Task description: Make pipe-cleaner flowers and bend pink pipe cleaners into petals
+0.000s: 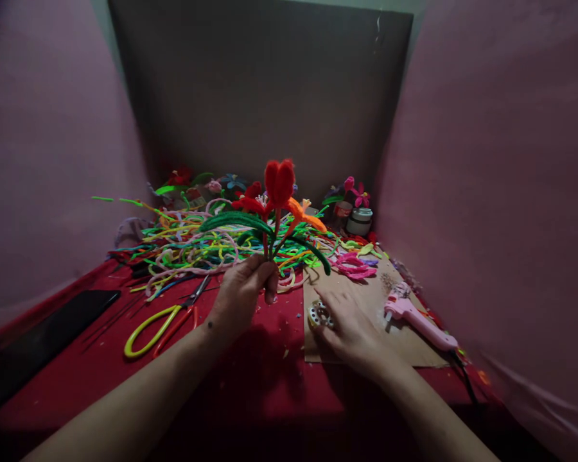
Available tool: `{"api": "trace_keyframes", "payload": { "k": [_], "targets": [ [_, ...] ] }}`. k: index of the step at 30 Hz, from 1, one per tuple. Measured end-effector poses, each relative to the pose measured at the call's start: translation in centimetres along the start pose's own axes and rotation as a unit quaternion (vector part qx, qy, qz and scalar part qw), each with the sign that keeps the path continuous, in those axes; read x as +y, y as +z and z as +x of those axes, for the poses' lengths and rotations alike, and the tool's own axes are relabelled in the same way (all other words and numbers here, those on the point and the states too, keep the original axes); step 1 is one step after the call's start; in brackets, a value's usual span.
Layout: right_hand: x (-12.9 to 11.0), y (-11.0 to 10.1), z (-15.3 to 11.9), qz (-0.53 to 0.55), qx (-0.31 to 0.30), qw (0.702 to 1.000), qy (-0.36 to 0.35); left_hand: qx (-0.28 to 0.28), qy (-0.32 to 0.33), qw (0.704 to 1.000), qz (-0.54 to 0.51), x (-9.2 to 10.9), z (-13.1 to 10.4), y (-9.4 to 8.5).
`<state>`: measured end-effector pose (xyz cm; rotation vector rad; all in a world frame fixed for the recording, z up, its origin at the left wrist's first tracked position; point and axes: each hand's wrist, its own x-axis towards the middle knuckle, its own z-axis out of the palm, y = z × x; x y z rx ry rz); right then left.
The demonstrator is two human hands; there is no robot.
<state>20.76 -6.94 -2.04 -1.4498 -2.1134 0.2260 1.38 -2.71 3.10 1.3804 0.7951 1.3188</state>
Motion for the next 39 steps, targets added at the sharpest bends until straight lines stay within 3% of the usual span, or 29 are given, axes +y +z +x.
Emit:
{"api": "trace_keyframes", "payload": {
  "k": [4,10,13,21,30,34,37,39],
  "targets": [
    [-0.9,-0.9,0.6,0.164,0.026,0.985,0.046,0.003,-0.031,0.996,-0.085,-1.3,0.8,-0.5],
    [-2.8,-1.1,2.6,0.365,0.053,0.930,0.013,0.020,-0.085,0.974,-0.209,-1.8,1.4,-0.6],
    [-3.4,-0.7,3.4,0.351,0.067,0.934,-0.011,0.034,-0.108,0.967,-0.229,-1.7,1.4,-0.7],
    [-4.3,-0.3,3.4,0.132,0.135,0.979,-0.075,0.034,-0.149,0.970,-0.189,-1.5,1.4,-1.0],
    [-3.9,-0.5,3.1,0.035,0.141,0.976,-0.165,0.030,-0.177,0.967,-0.179,-1.4,1.3,-1.0],
    [-3.7,-0.4,2.8,0.076,0.138,0.981,-0.109,0.023,-0.109,0.977,-0.180,-1.7,1.4,-1.0],
    [-3.5,0.0,2.8,0.194,0.125,0.972,-0.037,0.018,-0.060,0.982,-0.177,-1.5,1.2,-0.9],
    [-3.4,0.2,2.9,0.277,0.116,0.954,-0.001,0.012,-0.062,0.981,-0.182,-1.2,1.1,-0.8]
  ]
}}
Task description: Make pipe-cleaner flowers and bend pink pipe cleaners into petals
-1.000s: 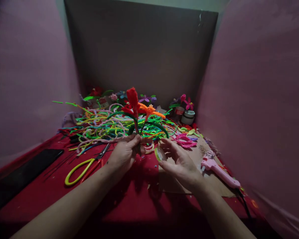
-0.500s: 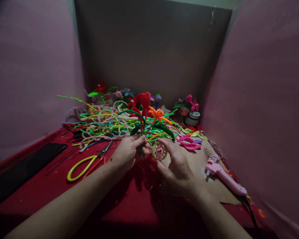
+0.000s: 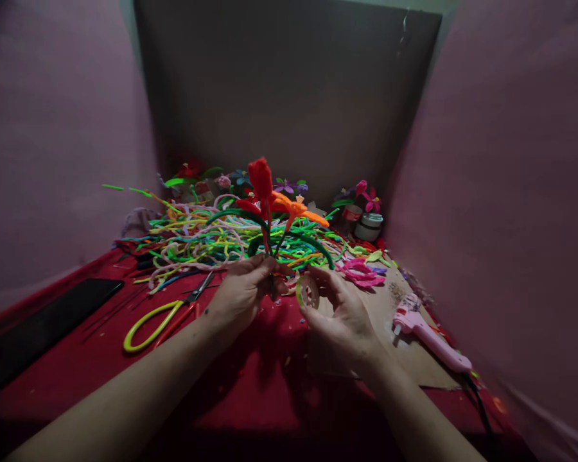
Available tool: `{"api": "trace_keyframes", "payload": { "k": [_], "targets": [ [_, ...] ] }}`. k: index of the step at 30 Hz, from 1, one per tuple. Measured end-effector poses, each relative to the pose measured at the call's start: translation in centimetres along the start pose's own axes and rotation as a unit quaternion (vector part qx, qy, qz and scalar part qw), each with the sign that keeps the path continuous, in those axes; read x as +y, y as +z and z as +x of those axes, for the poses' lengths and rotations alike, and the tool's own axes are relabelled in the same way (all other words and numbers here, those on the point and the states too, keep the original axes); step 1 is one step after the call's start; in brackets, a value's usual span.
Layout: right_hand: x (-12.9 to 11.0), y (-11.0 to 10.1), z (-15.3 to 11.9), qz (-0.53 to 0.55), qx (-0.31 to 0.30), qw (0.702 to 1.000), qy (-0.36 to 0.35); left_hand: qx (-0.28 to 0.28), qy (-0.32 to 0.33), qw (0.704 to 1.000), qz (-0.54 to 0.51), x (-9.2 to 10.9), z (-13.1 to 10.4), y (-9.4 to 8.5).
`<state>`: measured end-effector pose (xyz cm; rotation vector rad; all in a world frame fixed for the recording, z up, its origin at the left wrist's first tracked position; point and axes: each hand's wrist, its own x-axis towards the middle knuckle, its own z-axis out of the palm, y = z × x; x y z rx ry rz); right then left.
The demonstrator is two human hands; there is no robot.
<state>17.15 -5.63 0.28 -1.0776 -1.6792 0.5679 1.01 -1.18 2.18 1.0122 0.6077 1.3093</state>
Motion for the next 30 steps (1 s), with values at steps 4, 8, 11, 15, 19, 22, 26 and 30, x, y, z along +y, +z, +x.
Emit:
{"api": "trace_keyframes", "payload": {
  "k": [4,8,11,15,19,22,26,30],
  "targets": [
    [0.0,0.2,0.1,0.058,0.006,0.998,0.027,0.001,-0.047,0.999,-0.014,0.2,-0.2,0.3],
    [-0.4,0.2,0.0,0.055,0.001,0.998,0.001,0.006,-0.063,0.998,-0.012,0.0,-0.1,0.2],
    [-0.7,0.2,-0.2,0.057,-0.004,0.998,0.014,0.002,-0.063,0.998,-0.015,-0.2,-0.1,0.1],
    [-0.7,0.2,-0.5,0.081,0.003,0.995,0.052,-0.003,-0.051,0.999,-0.007,-0.2,-0.1,0.1],
    [-0.3,-0.4,-0.4,0.138,-0.016,0.986,0.095,-0.009,-0.042,0.998,0.047,0.2,-0.1,0.3],
    [-0.1,-0.9,-0.2,0.221,-0.050,0.965,0.132,-0.031,-0.039,0.996,0.076,0.5,-0.2,0.4],
    [-0.3,-1.4,0.0,0.257,-0.089,0.950,0.150,-0.056,-0.081,0.994,0.048,0.2,0.0,0.1],
    [-0.8,-1.8,0.0,0.103,-0.097,0.984,0.104,-0.066,-0.133,0.989,0.010,-0.3,0.2,-0.4]
  ]
}}
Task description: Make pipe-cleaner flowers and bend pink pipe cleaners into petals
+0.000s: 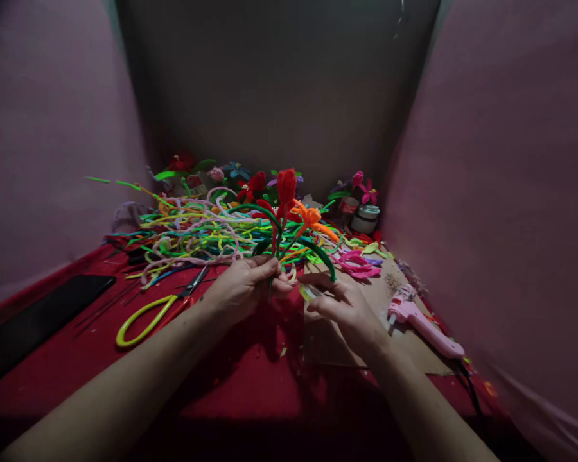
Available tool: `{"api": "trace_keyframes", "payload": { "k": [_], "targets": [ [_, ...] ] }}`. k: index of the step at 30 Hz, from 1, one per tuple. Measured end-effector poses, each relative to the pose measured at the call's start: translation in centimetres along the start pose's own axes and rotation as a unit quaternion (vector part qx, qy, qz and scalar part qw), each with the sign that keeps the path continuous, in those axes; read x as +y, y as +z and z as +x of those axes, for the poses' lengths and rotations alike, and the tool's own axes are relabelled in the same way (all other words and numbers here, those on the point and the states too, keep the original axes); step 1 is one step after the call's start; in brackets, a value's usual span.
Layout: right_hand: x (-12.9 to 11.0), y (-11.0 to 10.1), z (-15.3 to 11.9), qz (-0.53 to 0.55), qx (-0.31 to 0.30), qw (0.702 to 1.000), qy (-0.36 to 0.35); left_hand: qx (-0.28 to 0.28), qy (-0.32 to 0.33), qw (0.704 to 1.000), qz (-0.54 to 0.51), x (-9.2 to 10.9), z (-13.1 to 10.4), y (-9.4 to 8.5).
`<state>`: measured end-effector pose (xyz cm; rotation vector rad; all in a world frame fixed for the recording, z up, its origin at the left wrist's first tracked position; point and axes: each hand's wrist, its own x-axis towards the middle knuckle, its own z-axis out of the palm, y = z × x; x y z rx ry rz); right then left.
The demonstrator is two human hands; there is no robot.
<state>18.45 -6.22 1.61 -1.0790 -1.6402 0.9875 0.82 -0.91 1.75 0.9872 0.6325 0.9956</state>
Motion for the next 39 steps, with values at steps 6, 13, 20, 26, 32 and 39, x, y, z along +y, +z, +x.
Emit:
{"api": "trace_keyframes", "payload": {
  "k": [6,13,20,26,32,39],
  "targets": [
    [0.3,0.0,-0.2,-0.350,0.076,0.911,-0.204,-0.010,-0.031,0.999,-0.024,0.0,0.1,-0.2],
    [1.5,1.2,-0.3,-0.442,0.098,0.860,-0.236,-0.021,-0.077,0.996,-0.051,-0.3,0.0,-0.1],
    [0.9,2.2,-0.4,-0.319,0.080,0.935,-0.132,-0.026,-0.072,0.996,-0.046,-0.5,-0.1,0.0],
    [1.0,1.3,-0.1,-0.165,0.054,0.983,-0.052,-0.005,-0.041,0.999,-0.010,0.2,0.0,0.0],
    [0.9,1.4,0.2,0.141,0.037,0.988,0.060,-0.011,-0.018,0.999,0.038,-0.9,0.2,0.3],
    [-0.1,2.8,0.9,0.283,0.017,0.956,0.075,-0.023,-0.020,0.999,0.039,-1.6,-0.3,1.1]
  ]
}}
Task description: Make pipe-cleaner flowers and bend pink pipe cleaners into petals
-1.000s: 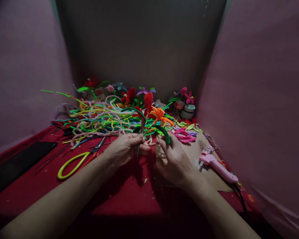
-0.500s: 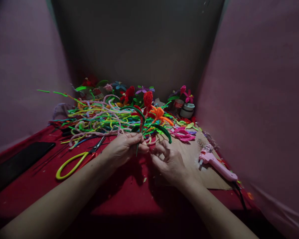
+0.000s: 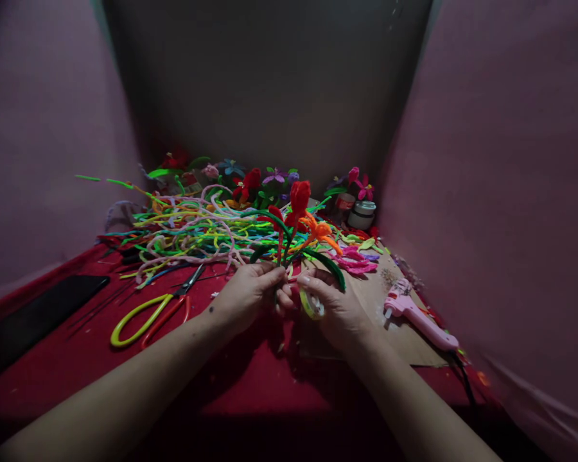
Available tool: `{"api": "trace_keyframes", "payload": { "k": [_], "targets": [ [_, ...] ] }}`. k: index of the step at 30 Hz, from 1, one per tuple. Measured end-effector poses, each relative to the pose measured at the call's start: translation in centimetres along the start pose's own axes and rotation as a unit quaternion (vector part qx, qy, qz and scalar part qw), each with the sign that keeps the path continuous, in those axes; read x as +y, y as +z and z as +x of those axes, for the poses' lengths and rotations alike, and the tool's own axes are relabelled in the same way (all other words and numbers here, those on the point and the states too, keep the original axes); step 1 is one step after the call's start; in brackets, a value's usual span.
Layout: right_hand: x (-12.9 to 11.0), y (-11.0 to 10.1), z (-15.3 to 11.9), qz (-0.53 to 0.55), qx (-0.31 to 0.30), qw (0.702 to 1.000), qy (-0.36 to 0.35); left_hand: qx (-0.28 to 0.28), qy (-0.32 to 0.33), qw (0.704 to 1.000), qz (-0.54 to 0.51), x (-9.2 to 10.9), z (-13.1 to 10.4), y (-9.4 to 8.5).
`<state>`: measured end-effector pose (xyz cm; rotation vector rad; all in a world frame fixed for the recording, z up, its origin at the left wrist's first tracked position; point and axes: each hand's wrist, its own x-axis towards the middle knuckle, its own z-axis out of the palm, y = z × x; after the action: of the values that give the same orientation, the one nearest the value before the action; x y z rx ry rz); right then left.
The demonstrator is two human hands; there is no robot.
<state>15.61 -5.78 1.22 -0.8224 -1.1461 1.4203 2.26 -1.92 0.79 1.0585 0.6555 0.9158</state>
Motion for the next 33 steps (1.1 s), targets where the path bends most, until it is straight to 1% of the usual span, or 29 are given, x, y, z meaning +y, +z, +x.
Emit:
{"api": "trace_keyframes", "payload": {
  "k": [4,7,10,14,18,21,25,30,33],
  "targets": [
    [-0.5,0.2,0.0,0.011,0.022,1.000,0.010,-0.010,-0.001,1.000,0.007,0.1,-0.1,0.0],
    [-0.4,-0.1,0.1,0.016,-0.009,1.000,0.008,-0.017,-0.004,1.000,0.006,-0.1,-0.1,-0.1],
    [-0.1,-0.4,0.2,0.043,-0.040,0.998,0.025,-0.018,0.000,1.000,0.011,-0.3,0.0,-0.1],
    [0.4,-0.5,0.4,0.082,-0.033,0.996,0.033,-0.013,0.004,1.000,0.022,-0.5,0.1,0.1],
    [1.1,-0.7,0.9,0.115,-0.041,0.992,0.027,-0.012,-0.004,1.000,0.029,-0.5,0.0,0.5],
    [1.8,-0.9,1.4,0.132,-0.041,0.990,0.031,-0.013,-0.003,0.998,0.069,-0.3,-0.2,0.7],
    [2.3,-1.3,1.8,0.124,-0.067,0.989,0.045,-0.022,-0.003,0.993,0.116,-0.2,-0.3,0.8],
    [2.0,-1.5,1.7,0.093,-0.114,0.988,0.055,-0.051,-0.009,0.993,0.104,-0.3,-0.2,0.6],
    [1.9,-1.3,1.6,0.090,-0.103,0.989,0.052,-0.056,0.008,0.993,0.101,-0.3,-0.2,0.6]
  ]
}}
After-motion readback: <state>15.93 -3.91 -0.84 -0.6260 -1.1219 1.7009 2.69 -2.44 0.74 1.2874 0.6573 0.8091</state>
